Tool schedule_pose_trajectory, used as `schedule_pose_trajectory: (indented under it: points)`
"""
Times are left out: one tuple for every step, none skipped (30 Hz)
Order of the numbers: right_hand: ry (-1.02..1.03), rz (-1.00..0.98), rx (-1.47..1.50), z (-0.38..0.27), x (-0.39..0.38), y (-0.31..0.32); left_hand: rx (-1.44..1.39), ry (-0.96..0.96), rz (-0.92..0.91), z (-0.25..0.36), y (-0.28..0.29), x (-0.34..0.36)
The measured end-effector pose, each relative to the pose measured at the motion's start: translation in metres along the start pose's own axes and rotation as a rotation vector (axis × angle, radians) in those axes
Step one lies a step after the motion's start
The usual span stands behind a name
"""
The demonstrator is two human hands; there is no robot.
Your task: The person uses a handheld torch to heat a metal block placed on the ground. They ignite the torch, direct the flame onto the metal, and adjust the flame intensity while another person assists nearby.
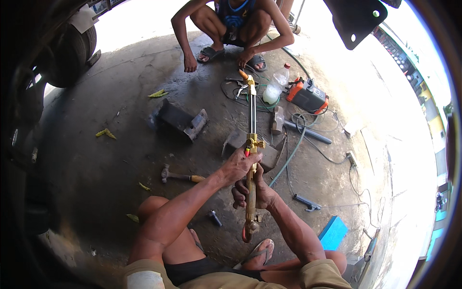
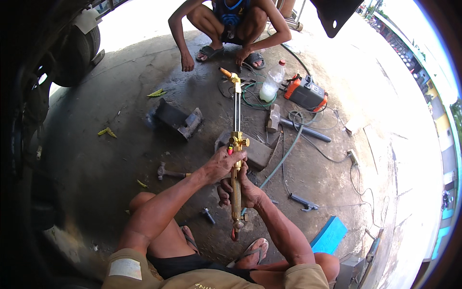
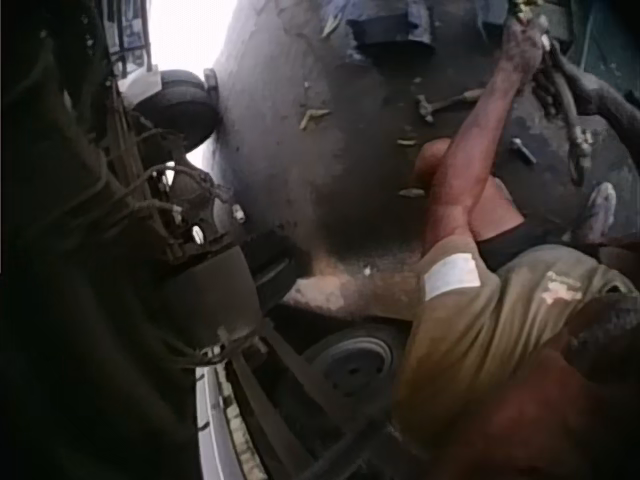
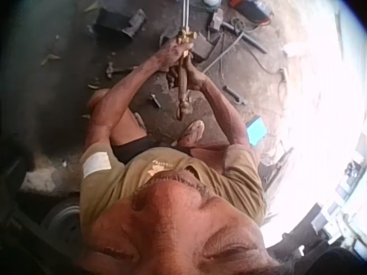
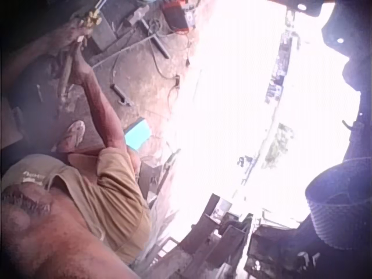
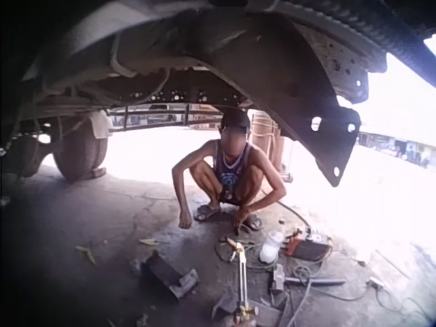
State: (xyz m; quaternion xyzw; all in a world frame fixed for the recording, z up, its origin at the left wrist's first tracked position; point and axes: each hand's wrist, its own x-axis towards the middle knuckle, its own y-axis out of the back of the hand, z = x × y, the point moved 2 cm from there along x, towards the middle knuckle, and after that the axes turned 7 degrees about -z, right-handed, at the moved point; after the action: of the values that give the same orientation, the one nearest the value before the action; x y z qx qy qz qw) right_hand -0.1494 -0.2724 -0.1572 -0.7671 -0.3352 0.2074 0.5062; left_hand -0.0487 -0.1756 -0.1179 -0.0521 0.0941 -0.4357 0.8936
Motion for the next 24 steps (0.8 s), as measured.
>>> schedule_pose_trajectory:
  points:
    - [-0.092, -0.006, -0.124, -0.007, -0.011, 0.020, -0.024, 0.016, 0.011, -0.002, -0.005, 0.004]
    - [-0.158, 0.098, -0.247, -0.009, -0.017, 0.020, -0.013, 0.088, 0.044, -0.009, -0.006, 0.005]
    - [-0.226, 0.204, -0.367, -0.010, -0.022, 0.019, -0.001, 0.159, 0.077, -0.018, -0.007, 0.006]
    - [-0.297, 0.311, -0.485, -0.014, -0.027, 0.016, 0.012, 0.230, 0.109, -0.028, -0.008, 0.008]
    - [-0.405, 0.391, -0.533, -0.016, -0.033, 0.012, 0.033, 0.213, 0.168, -0.034, -0.013, 0.009]
    - [-0.443, 0.430, -0.559, -0.016, -0.040, 0.012, 0.058, 0.235, 0.165, -0.041, -0.018, 0.011]
    - [-0.482, 0.468, -0.585, -0.014, -0.047, 0.013, 0.083, 0.258, 0.162, -0.048, -0.022, 0.015]
    - [-0.522, 0.501, -0.614, -0.013, -0.053, 0.015, 0.110, 0.278, 0.164, -0.055, -0.025, 0.020]
    - [-0.500, 0.507, -0.604, -0.011, -0.058, 0.018, 0.091, 0.308, 0.184, -0.064, -0.030, 0.023]
    - [-0.481, 0.550, -0.594, -0.006, -0.062, 0.018, 0.078, 0.327, 0.199, -0.073, -0.034, 0.023]
    - [-0.460, 0.595, -0.590, -0.004, -0.065, 0.020, 0.066, 0.340, 0.213, -0.084, -0.036, 0.027]
    - [-0.439, 0.648, -0.584, 0.000, -0.072, 0.020, 0.051, 0.352, 0.220, -0.095, -0.043, 0.031]
    - [-0.333, 0.712, -0.501, 0.011, -0.080, 0.029, -0.040, 0.358, 0.278, -0.107, -0.053, 0.035]
    - [-0.298, 0.739, -0.463, 0.017, -0.086, 0.034, 0.015, 0.375, 0.309, -0.121, -0.057, 0.040]
    - [-0.262, 0.756, -0.424, 0.023, -0.087, 0.038, 0.078, 0.395, 0.348, -0.133, -0.057, 0.041]
    - [-0.226, 0.772, -0.385, 0.029, -0.088, 0.040, 0.141, 0.414, 0.386, -0.144, -0.056, 0.041]
    - [-0.215, 0.878, -0.329, 0.037, -0.086, 0.038, 0.123, 0.444, 0.382, -0.150, -0.057, 0.038]
    - [-0.210, 0.874, -0.328, 0.043, -0.087, 0.042, 0.105, 0.472, 0.380, -0.155, -0.056, 0.035]
    - [-0.207, 0.869, -0.328, 0.048, -0.086, 0.046, 0.088, 0.501, 0.379, -0.159, -0.055, 0.032]
    - [-0.204, 0.874, -0.332, 0.051, -0.089, 0.049, 0.178, 0.519, 0.371, -0.160, -0.056, 0.030]
    - [-0.202, 0.886, -0.329, 0.054, -0.089, 0.050, 0.268, 0.535, 0.364, -0.160, -0.057, 0.029]
    - [-0.201, 0.896, -0.326, 0.056, -0.089, 0.052, 0.358, 0.551, 0.356, -0.161, -0.058, 0.027]
    - [-0.200, 0.919, -0.322, 0.057, -0.095, 0.054, 0.370, 0.511, 0.368, -0.153, -0.067, 0.027]
    - [-0.180, 0.880, -0.285, 0.058, -0.099, 0.056, 0.386, 0.474, 0.388, -0.140, -0.077, 0.023]
